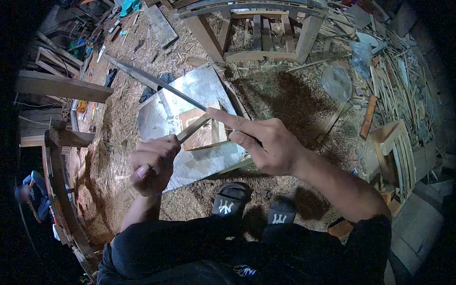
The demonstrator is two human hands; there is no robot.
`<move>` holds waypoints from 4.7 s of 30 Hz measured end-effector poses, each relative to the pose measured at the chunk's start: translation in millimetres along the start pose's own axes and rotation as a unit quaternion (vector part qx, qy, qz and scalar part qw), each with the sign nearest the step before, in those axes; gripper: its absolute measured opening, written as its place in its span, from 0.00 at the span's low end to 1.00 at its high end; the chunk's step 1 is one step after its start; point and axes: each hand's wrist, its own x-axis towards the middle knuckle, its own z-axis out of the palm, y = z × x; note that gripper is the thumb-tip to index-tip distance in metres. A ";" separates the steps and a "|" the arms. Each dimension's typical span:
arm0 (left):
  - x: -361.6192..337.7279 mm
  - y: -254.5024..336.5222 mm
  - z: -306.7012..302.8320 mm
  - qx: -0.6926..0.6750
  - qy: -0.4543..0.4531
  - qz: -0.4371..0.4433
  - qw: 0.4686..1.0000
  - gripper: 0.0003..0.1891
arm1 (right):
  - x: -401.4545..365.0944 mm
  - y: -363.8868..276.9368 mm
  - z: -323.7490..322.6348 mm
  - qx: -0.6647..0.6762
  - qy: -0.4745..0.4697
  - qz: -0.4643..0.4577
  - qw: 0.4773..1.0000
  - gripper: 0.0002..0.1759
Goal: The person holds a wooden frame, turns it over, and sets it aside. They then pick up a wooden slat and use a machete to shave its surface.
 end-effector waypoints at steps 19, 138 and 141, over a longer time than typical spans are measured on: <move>-0.6 0.2 0.6 -0.004 0.012 -0.001 1.000 0.30 | -12.0 28.1 19.5 0.028 -0.102 0.238 0.965 0.24; -99.8 -47.6 -22.9 0.190 -0.290 0.067 0.935 0.08 | -29.4 105.7 -3.2 0.352 -0.044 0.407 0.842 0.30; -99.4 -42.4 -22.0 0.171 -0.264 0.059 0.947 0.10 | -28.6 104.6 -2.9 0.365 -0.043 0.409 0.835 0.30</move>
